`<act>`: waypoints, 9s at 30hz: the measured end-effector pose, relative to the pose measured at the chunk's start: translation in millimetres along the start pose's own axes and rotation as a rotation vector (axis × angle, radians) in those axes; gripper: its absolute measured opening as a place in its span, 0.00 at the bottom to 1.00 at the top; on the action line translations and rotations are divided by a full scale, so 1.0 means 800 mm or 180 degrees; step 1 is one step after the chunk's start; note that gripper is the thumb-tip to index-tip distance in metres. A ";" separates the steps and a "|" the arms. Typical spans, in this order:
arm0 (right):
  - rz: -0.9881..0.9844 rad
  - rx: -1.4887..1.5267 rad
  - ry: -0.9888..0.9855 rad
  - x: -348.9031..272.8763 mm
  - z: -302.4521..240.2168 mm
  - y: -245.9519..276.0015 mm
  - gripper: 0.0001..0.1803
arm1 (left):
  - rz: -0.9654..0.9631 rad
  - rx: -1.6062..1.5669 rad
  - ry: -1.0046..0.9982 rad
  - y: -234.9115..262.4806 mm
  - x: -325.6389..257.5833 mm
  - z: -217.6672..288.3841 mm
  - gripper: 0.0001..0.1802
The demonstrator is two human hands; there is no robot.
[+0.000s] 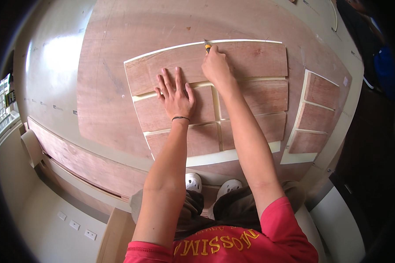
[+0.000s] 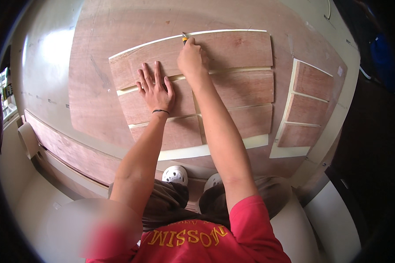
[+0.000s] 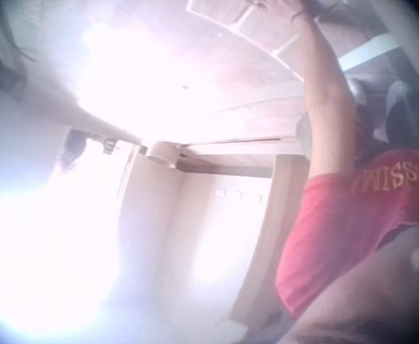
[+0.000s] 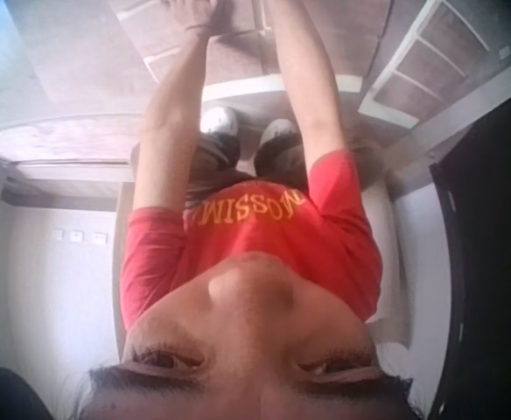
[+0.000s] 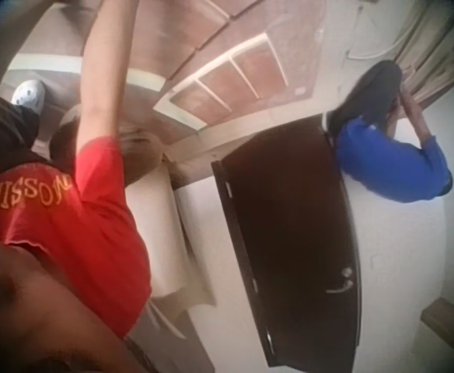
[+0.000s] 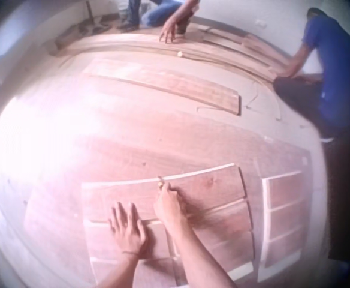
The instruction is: The person uses a utility knife to cut along white tape lines on a large wooden panel laid on the floor. The person scores the panel repeatedly along the taped lines to separate sections.
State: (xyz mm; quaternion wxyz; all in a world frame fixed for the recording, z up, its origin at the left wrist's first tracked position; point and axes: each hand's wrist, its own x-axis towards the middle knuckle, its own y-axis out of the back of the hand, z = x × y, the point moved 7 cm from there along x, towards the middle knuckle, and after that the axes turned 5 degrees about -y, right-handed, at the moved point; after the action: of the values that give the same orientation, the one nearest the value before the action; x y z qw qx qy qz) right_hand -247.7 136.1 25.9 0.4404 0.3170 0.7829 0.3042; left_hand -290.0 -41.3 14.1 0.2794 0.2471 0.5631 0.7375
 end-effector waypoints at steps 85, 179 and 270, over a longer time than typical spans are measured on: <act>-0.0138 0.0159 -0.0176 -0.159 0.076 -0.037 0.12 | 0.0318 -0.0194 -0.0047 -0.001 -0.002 -0.001 0.32; -0.0407 -0.0214 -0.0585 -0.280 0.131 -0.044 0.12 | 0.0313 -0.0103 -0.0082 -0.006 -0.002 -0.004 0.33; -0.1065 0.0050 -0.0586 -0.259 0.124 -0.005 0.16 | -0.0041 0.0420 -0.0545 -0.015 0.017 -0.023 0.32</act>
State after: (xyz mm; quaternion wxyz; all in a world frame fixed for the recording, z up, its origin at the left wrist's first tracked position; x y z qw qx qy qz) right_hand -76.0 -5.1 83.5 0.5521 0.2123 0.7835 0.1903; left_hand -311.0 -42.2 -1.5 0.3144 0.3234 0.5861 0.6731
